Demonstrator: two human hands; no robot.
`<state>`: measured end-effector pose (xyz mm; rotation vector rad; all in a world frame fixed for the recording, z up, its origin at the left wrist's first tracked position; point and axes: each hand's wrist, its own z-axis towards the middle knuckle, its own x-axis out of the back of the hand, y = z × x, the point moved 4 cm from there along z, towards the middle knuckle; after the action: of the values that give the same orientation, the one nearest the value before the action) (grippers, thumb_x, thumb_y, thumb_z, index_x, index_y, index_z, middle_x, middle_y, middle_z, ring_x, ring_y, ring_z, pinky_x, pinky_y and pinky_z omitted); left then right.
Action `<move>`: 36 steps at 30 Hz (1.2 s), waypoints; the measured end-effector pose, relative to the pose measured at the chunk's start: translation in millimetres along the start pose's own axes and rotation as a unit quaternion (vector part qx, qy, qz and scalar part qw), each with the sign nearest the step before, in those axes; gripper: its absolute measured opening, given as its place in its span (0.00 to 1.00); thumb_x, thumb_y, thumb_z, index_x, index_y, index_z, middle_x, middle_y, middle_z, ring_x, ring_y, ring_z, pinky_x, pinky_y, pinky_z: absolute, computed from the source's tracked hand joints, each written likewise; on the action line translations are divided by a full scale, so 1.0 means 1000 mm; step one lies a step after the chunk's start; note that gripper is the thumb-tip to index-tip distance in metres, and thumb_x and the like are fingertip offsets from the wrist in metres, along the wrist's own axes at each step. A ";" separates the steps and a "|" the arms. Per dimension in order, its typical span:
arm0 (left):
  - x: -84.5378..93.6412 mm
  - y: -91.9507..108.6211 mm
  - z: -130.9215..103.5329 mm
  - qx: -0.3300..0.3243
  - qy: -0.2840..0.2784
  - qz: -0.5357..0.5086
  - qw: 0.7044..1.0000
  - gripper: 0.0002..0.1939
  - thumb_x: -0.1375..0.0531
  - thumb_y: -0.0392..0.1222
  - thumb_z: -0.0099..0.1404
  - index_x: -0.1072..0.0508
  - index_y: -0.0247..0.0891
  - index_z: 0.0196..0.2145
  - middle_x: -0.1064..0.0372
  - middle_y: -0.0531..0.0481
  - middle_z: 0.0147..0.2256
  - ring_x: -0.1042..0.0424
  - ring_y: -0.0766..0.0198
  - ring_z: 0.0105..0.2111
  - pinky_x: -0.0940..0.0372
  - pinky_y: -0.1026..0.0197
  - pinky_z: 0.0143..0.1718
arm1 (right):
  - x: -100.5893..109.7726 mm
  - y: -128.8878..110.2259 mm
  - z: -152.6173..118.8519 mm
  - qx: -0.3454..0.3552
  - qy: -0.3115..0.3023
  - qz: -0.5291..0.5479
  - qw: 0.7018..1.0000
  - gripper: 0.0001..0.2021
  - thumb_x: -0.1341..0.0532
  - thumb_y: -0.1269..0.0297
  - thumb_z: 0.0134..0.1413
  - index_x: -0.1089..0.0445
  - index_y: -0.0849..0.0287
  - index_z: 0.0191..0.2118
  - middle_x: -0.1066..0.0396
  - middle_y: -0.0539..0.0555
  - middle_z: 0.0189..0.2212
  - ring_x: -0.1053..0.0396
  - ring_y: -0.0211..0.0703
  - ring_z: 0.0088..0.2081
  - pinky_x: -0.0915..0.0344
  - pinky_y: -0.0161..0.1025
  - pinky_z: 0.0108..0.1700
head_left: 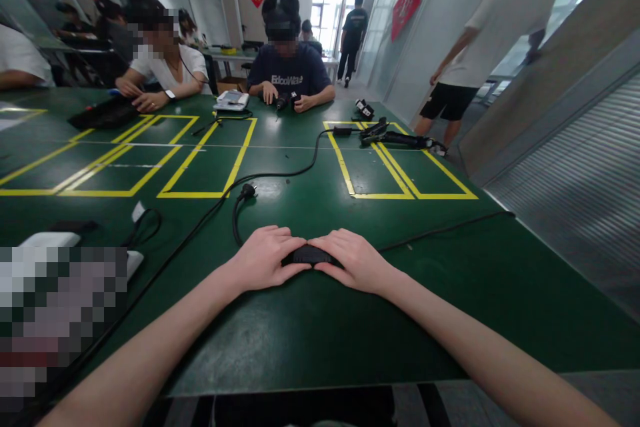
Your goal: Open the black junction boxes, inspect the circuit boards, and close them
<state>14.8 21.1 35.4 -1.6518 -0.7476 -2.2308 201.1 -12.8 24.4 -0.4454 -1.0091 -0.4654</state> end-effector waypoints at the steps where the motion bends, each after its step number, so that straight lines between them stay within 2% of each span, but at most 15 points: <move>1: 0.000 0.001 0.000 0.001 0.005 -0.001 1.000 0.21 0.45 0.57 0.74 0.23 0.37 0.46 0.27 0.45 0.32 0.27 0.57 0.33 0.34 0.58 0.39 | 0.001 0.001 0.000 -0.004 0.003 0.008 1.000 0.17 0.47 0.55 0.74 0.31 0.62 0.55 0.22 0.62 0.43 0.25 0.50 0.41 0.30 0.45 0.43; 5: -0.002 0.005 -0.001 0.007 0.030 -0.029 0.999 0.22 0.46 0.54 0.75 0.27 0.37 0.56 0.24 0.42 0.40 0.25 0.54 0.39 0.31 0.55 0.44 | 0.006 0.001 0.000 0.004 0.023 0.009 1.000 0.15 0.46 0.60 0.73 0.30 0.62 0.55 0.21 0.62 0.42 0.24 0.49 0.40 0.29 0.46 0.42; 8: -0.003 0.008 -0.002 0.029 0.037 -0.048 0.998 0.34 0.41 0.60 0.71 0.34 0.35 0.65 0.23 0.38 0.48 0.24 0.49 0.44 0.29 0.50 0.48 | 0.008 0.001 -0.002 0.032 0.038 -0.015 0.999 0.15 0.45 0.61 0.73 0.30 0.62 0.56 0.21 0.64 0.45 0.24 0.51 0.42 0.29 0.47 0.42; 10: -0.002 0.008 -0.001 0.055 0.038 -0.084 0.994 0.36 0.40 0.61 0.69 0.36 0.36 0.66 0.24 0.38 0.52 0.23 0.48 0.48 0.30 0.50 0.50 | 0.008 0.001 -0.004 0.041 0.036 -0.031 0.998 0.14 0.45 0.62 0.72 0.29 0.60 0.56 0.22 0.65 0.48 0.24 0.51 0.44 0.29 0.47 0.43; 13: 0.001 0.006 0.000 0.106 0.026 -0.169 0.979 0.26 0.41 0.57 0.71 0.29 0.41 0.60 0.23 0.44 0.52 0.23 0.52 0.47 0.30 0.55 0.48 | 0.006 0.003 -0.007 0.047 0.034 -0.051 0.997 0.12 0.46 0.66 0.72 0.27 0.55 0.53 0.23 0.63 0.51 0.25 0.50 0.48 0.28 0.48 0.45; 15: -0.001 0.005 0.001 0.129 -0.017 -0.230 0.965 0.20 0.42 0.55 0.71 0.23 0.40 0.51 0.20 0.48 0.43 0.23 0.57 0.39 0.31 0.59 0.41 | 0.005 0.003 -0.007 0.056 0.035 -0.050 0.997 0.12 0.47 0.68 0.71 0.26 0.53 0.49 0.23 0.61 0.52 0.25 0.49 0.49 0.28 0.47 0.45; 18: -0.002 0.004 0.001 0.139 -0.028 -0.281 0.949 0.15 0.37 0.51 0.68 0.22 0.38 0.45 0.22 0.51 0.38 0.25 0.60 0.35 0.33 0.62 0.37 | 0.007 0.002 -0.006 0.056 0.032 -0.022 0.998 0.09 0.44 0.63 0.71 0.26 0.54 0.47 0.23 0.61 0.51 0.24 0.49 0.48 0.27 0.48 0.46; 20: -0.002 0.003 0.000 0.141 0.005 -0.263 0.954 0.14 0.32 0.49 0.63 0.24 0.38 0.42 0.23 0.51 0.38 0.26 0.59 0.36 0.34 0.61 0.37 | 0.007 0.004 -0.004 0.016 0.024 0.017 0.999 0.14 0.38 0.54 0.67 0.28 0.56 0.51 0.23 0.63 0.51 0.24 0.52 0.48 0.27 0.49 0.47; 22: -0.003 0.003 -0.001 0.130 0.029 -0.222 0.966 0.14 0.30 0.47 0.61 0.26 0.39 0.40 0.24 0.51 0.37 0.26 0.59 0.36 0.34 0.61 0.37 | 0.006 0.008 -0.004 -0.045 0.008 0.064 0.997 0.20 0.35 0.52 0.64 0.30 0.58 0.55 0.22 0.63 0.49 0.23 0.52 0.45 0.26 0.47 0.46; 25: -0.006 0.005 -0.002 0.104 0.036 -0.171 0.979 0.13 0.31 0.48 0.63 0.27 0.40 0.41 0.25 0.51 0.38 0.26 0.59 0.36 0.34 0.60 0.37 | 0.002 0.014 -0.006 -0.097 -0.003 0.112 0.989 0.13 0.36 0.57 0.65 0.28 0.56 0.51 0.20 0.58 0.41 0.22 0.48 0.39 0.27 0.42 0.41; 30: -0.007 0.002 -0.001 0.122 0.017 -0.158 0.980 0.15 0.37 0.54 0.69 0.24 0.41 0.45 0.22 0.50 0.39 0.25 0.59 0.36 0.33 0.60 0.39 | 0.005 0.013 -0.006 -0.073 0.017 0.102 0.992 0.11 0.37 0.58 0.67 0.27 0.59 0.48 0.22 0.58 0.36 0.24 0.48 0.36 0.29 0.42 0.39; 33: -0.006 0.000 0.001 0.131 0.014 -0.156 0.979 0.16 0.40 0.55 0.71 0.21 0.40 0.43 0.21 0.49 0.38 0.24 0.59 0.36 0.34 0.60 0.38 | 0.006 0.009 -0.004 -0.057 -0.020 0.093 0.994 0.15 0.36 0.56 0.65 0.29 0.58 0.52 0.22 0.59 0.43 0.23 0.48 0.41 0.28 0.41 0.42; 36: -0.010 0.000 0.001 0.142 -0.002 -0.164 0.976 0.18 0.43 0.56 0.73 0.20 0.40 0.42 0.20 0.50 0.36 0.24 0.59 0.34 0.35 0.61 0.36 | 0.004 0.003 -0.003 -0.036 -0.056 0.048 0.997 0.22 0.35 0.55 0.64 0.32 0.58 0.59 0.25 0.61 0.49 0.23 0.49 0.42 0.28 0.40 0.39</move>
<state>18.8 20.8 26.2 -1.4796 -1.3565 -2.1935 207.0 -13.1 26.5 -0.5867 -1.0754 -0.3950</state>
